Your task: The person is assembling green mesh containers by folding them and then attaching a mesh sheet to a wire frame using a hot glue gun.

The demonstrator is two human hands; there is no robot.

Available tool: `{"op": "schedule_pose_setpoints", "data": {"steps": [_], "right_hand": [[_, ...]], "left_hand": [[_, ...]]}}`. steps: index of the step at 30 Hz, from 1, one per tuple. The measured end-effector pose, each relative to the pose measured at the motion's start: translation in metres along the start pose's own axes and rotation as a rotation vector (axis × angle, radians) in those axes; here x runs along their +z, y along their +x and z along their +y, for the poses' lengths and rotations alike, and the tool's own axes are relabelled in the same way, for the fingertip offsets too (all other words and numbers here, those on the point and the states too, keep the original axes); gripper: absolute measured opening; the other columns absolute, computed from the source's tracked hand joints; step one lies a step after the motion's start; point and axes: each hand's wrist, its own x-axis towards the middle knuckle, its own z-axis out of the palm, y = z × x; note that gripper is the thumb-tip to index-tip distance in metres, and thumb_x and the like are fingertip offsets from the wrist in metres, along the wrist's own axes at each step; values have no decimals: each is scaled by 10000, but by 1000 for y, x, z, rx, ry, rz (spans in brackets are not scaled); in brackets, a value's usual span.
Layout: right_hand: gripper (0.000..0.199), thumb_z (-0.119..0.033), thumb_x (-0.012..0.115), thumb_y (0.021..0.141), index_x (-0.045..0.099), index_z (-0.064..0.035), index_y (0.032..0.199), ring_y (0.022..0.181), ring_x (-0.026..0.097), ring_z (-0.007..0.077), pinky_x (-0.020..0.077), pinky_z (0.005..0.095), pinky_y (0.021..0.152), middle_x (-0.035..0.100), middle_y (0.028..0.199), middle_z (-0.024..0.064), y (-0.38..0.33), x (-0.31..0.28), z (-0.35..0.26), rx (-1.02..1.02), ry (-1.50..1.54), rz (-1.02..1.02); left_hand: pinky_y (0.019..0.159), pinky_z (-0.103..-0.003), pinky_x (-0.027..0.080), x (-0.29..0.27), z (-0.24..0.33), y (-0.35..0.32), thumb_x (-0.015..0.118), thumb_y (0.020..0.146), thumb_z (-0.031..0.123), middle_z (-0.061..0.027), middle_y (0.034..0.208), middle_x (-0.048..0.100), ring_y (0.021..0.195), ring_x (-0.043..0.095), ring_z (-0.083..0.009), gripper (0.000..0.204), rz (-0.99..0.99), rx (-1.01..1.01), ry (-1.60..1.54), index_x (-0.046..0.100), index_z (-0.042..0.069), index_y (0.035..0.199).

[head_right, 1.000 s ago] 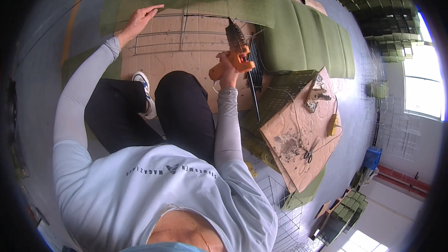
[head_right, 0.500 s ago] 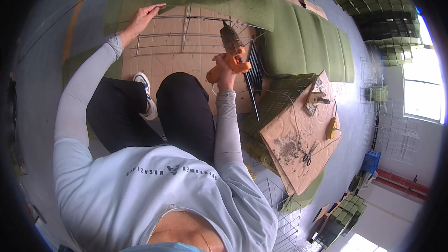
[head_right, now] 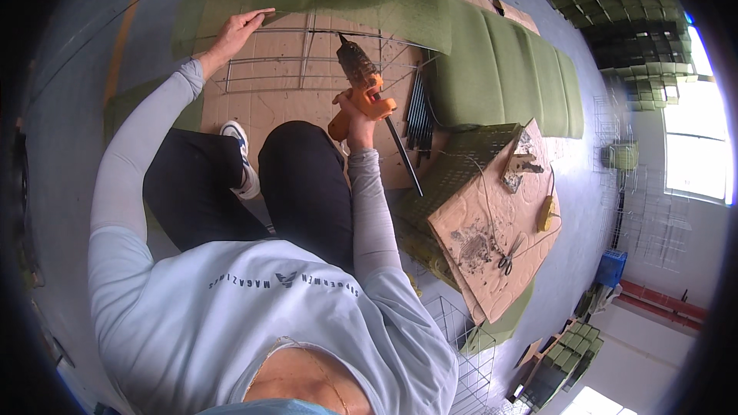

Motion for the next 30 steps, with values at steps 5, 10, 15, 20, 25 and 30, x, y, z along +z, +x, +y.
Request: {"op": "schedule_pose_setpoints", "data": {"steps": [5,10,15,20,25,30], "right_hand": [[113,-52,622,689,574,-54,792,720,517,118,403,251,676,547,770,5,6,-11,5,1,18,48],[130,-29,630,671,565,-55,780,687,506,115,408,258,638,529,763,-1,10,-27,4,-9,2,133],[150,-19,631,672,556,-60,796,688,509,117,411,258,634,527,762,0,11,-33,1,10,44,184],[143,-17,622,695,546,-63,807,689,508,118,408,256,643,525,753,1,11,-35,0,-17,111,202],[125,-19,618,692,549,-61,787,684,500,113,402,253,641,513,741,-3,9,-31,3,-18,38,160],[109,-23,625,682,553,-60,755,678,500,108,401,251,629,511,728,-7,10,-33,6,-17,34,162]], "left_hand": [[832,-277,462,-2,-4,1,449,957,320,-39,1033,669,924,610,-144,321,14,23,41,610,154,1180],[813,-277,466,-1,-7,2,441,959,324,-31,1004,674,896,609,-131,326,29,56,30,606,160,1187],[793,-271,465,1,-8,2,435,960,338,-25,961,678,863,605,-122,332,48,81,34,607,171,1189],[784,-270,466,0,-8,3,437,958,332,-26,931,679,835,604,-116,328,27,21,71,607,172,1189],[766,-269,468,0,-8,3,440,957,323,-25,889,678,798,598,-104,324,15,18,67,609,171,1188],[669,-256,453,3,-9,2,438,960,324,5,687,601,657,521,-70,327,71,112,27,609,170,1192]]}}
